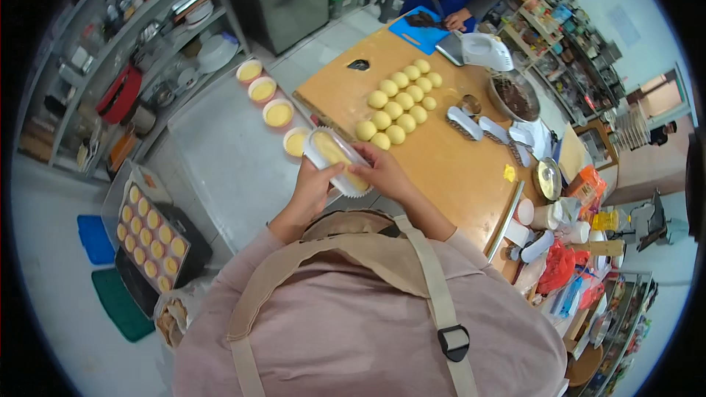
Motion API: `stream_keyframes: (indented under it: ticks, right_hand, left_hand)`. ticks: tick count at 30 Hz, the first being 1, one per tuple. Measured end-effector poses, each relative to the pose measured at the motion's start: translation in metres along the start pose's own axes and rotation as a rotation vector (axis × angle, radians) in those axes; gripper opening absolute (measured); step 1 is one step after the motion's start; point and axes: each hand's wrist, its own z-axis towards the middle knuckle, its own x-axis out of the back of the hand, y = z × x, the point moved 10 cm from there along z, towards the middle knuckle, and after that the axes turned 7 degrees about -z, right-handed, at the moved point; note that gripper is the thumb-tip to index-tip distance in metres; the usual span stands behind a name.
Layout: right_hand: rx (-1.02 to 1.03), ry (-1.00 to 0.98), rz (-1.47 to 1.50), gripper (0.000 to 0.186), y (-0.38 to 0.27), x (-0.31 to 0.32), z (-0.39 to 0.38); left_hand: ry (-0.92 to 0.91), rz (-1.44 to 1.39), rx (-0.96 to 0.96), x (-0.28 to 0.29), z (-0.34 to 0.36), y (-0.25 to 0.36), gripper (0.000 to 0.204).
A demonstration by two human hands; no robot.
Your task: The person uses a rolling pin to flatten dough, rolls the flattened dough into a cylinder, and places it into an individual paper baking liner. The person repeats this process for multiple pieces of dough, placing each filled liner onto a baking sheet.
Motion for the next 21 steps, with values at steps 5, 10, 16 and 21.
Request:
stream_keyframes:
  ticks: [5,10,16,21]
  right_hand:
    - [0.022,0.104,0.044,0.044,0.021,0.03,-0.032]
    - [-0.091,0.123,0.094,0.041,0.033,0.057,-0.086]
    - [-0.043,0.087,0.053,0.052,0.035,0.076,-0.14]
    - [-0.211,0.122,0.112,0.063,0.02,0.068,-0.165]
  left_hand:
    - [0.013,0.013,0.1,-0.036,-0.013,-0.032,0.065]
    - [-0.038,0.053,0.289,-0.065,-0.032,-0.084,0.062]
    - [-0.069,0.054,0.29,-0.096,-0.052,-0.125,0.065]
    - [-0.019,-0.048,0.173,-0.091,-0.06,-0.121,0.068]
